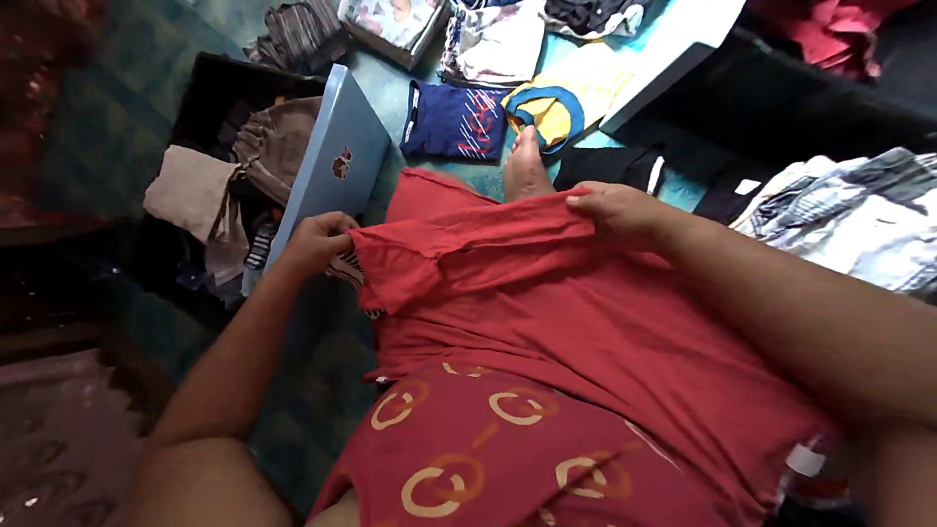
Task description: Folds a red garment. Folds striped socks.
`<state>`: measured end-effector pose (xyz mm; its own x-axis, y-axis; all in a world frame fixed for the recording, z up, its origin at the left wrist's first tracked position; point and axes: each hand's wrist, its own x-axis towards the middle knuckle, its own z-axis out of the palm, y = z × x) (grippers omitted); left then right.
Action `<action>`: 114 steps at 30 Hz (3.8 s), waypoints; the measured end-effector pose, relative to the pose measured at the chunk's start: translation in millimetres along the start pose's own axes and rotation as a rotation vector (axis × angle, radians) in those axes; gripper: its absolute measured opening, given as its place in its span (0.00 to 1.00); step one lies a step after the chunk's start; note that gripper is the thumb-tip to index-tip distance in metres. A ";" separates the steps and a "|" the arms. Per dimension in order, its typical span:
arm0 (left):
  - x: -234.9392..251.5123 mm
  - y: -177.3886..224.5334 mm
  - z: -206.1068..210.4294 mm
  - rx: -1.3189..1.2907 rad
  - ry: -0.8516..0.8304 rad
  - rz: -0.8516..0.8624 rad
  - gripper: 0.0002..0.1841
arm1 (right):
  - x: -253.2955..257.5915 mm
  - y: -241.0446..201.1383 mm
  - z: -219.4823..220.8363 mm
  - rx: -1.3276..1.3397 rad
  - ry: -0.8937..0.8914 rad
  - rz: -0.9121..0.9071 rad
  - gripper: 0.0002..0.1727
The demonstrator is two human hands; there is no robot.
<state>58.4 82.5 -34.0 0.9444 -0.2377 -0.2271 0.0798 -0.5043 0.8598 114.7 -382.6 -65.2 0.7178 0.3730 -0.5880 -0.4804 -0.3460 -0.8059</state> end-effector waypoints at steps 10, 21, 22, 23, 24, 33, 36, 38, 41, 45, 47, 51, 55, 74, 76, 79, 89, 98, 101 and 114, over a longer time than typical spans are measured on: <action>-21.1 -1.2 -11.2 -0.340 -0.062 -0.254 0.09 | -9.4 12.1 11.4 0.142 0.024 0.021 0.17; -18.3 53.6 28.6 0.505 0.133 -0.007 0.18 | -24.8 -1.1 14.2 0.457 0.077 -0.032 0.12; -20.9 57.5 41.2 0.493 0.162 0.142 0.15 | -24.4 0.3 16.1 0.462 0.069 -0.034 0.13; -22.0 60.5 53.0 0.465 0.167 0.257 0.13 | -23.9 2.0 17.6 0.460 0.055 -0.033 0.16; -20.3 61.2 62.6 0.445 0.164 0.337 0.12 | -22.8 3.8 18.7 0.456 0.044 -0.031 0.17; 73.9 113.7 121.8 0.592 -0.205 0.220 0.19 | -17.6 13.6 23.3 0.407 0.151 -0.101 0.20; 94.7 114.7 136.2 0.678 -0.277 0.253 0.15 | -15.8 15.3 22.5 0.337 0.211 -0.137 0.22; 97.3 114.0 134.7 0.643 -0.244 0.281 0.12 | -12.9 17.3 20.0 0.306 0.222 -0.149 0.25; 95.7 117.9 129.3 0.562 -0.180 0.298 0.14 | -15.8 11.9 14.0 0.297 0.180 -0.156 0.27; 102.6 103.9 128.0 0.566 -0.182 0.390 0.14 | -15.1 4.0 6.0 0.371 0.095 -0.181 0.22; 105.4 103.7 133.2 0.613 -0.133 0.389 0.15 | -18.3 -2.2 1.6 0.378 0.094 -0.219 0.21; 108.2 112.9 144.0 0.686 -0.108 0.326 0.17 | -23.7 -10.3 -6.9 0.499 0.038 -0.287 0.20; 73.5 137.3 146.9 0.588 0.104 0.496 0.28 | -25.1 -8.1 -10.3 0.530 0.057 -0.303 0.19; -5.6 98.7 63.4 -0.270 0.480 0.175 0.22 | -11.2 -58.1 1.0 -0.115 0.158 -0.040 0.20; -20.4 82.0 70.6 -0.126 0.425 0.266 0.19 | 9.5 -39.3 -1.2 -0.257 0.186 0.115 0.26; -23.5 60.6 92.8 0.214 0.301 0.363 0.21 | 28.6 -21.5 4.6 -0.524 0.237 0.064 0.25; 1.3 30.2 139.7 0.660 0.136 0.247 0.35 | 51.2 -67.6 39.2 -1.114 -0.290 -0.093 0.29; 3.6 29.6 141.4 0.628 0.163 0.256 0.35 | 12.7 0.1 -31.2 -0.019 -0.168 0.001 0.18; 3.1 29.3 142.6 0.624 0.170 0.256 0.35 | 6.9 17.1 -21.1 0.043 -0.163 -0.042 0.27; -9.4 66.4 128.2 0.550 0.271 0.307 0.38 | 7.6 16.6 -5.5 0.160 0.022 -0.029 0.19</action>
<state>13.9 -55.1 -33.4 0.9506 -0.2573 0.1737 -0.3102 -0.8125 0.4937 115.0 -390.3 -82.7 0.7429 0.3610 -0.5637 -0.5317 -0.1933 -0.8246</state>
